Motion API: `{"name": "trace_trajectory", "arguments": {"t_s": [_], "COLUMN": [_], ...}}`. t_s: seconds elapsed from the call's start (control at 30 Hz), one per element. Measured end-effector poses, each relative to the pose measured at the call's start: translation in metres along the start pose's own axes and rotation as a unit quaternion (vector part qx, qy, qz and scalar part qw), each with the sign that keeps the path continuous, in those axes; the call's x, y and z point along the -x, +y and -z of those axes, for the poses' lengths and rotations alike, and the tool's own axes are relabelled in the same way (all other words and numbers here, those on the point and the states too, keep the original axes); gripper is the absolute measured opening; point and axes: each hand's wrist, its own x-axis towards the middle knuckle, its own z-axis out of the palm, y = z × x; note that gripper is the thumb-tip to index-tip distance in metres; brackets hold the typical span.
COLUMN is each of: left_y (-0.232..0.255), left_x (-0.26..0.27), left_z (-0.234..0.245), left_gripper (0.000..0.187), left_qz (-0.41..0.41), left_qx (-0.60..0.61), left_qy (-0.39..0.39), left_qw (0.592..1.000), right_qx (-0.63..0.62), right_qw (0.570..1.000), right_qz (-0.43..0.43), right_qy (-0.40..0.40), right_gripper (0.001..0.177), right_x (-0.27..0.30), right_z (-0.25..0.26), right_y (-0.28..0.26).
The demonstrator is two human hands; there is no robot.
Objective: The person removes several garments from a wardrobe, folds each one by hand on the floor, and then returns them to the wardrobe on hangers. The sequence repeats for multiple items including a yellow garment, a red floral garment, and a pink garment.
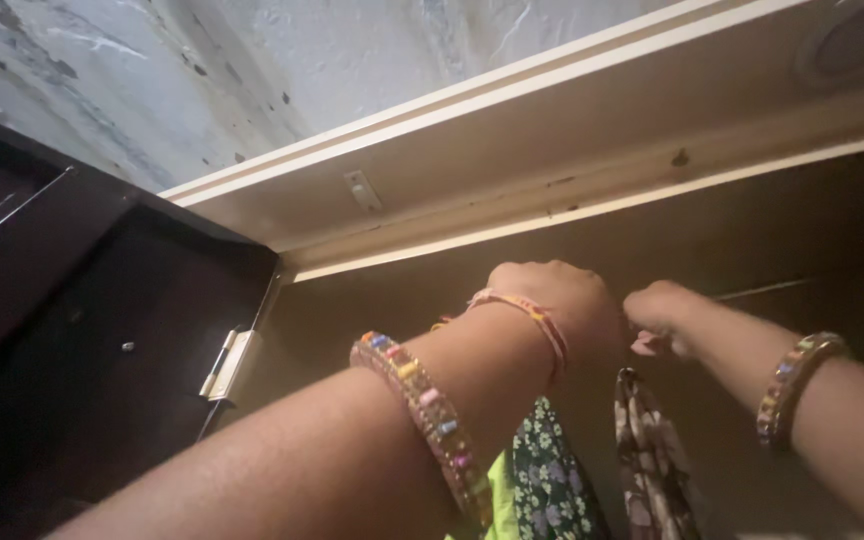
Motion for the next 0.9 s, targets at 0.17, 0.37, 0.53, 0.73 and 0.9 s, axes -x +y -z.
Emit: {"name": "trace_trajectory", "arguments": {"t_s": [0.17,0.37,0.53,0.73,0.9], "left_y": [-0.005,-0.010,-0.014,-0.011,-0.009], "left_x": [-0.006,-0.025,-0.033,-0.032,-0.034], "left_z": [-0.004,-0.022,-0.029,-0.027,-0.026], "left_gripper": [0.041,0.040,0.042,0.044,0.045], "left_qz": [0.012,-0.006,0.015,0.011,0.017], "left_qx": [-0.011,-0.021,-0.022,-0.047,-0.058], "left_qy": [0.001,0.016,0.026,0.024,0.020], "left_qw": [1.000,1.000,0.999,0.999,0.998], "right_qx": [-0.131,-0.295,-0.372,-0.359,-0.353], "right_qw": [0.986,0.935,0.908,0.915,0.920], "right_qz": [-0.080,-0.136,-0.178,-0.146,-0.128], "right_qy": [-0.068,-0.141,-0.075,-0.108,-0.115], "right_gripper": [0.010,0.013,0.012,0.013,0.013], "right_x": [-0.046,-0.081,-0.085,-0.091,-0.100], "right_z": [-0.002,-0.024,-0.037,-0.071,-0.088], "right_y": [0.019,0.030,0.040,0.044,0.040]}}
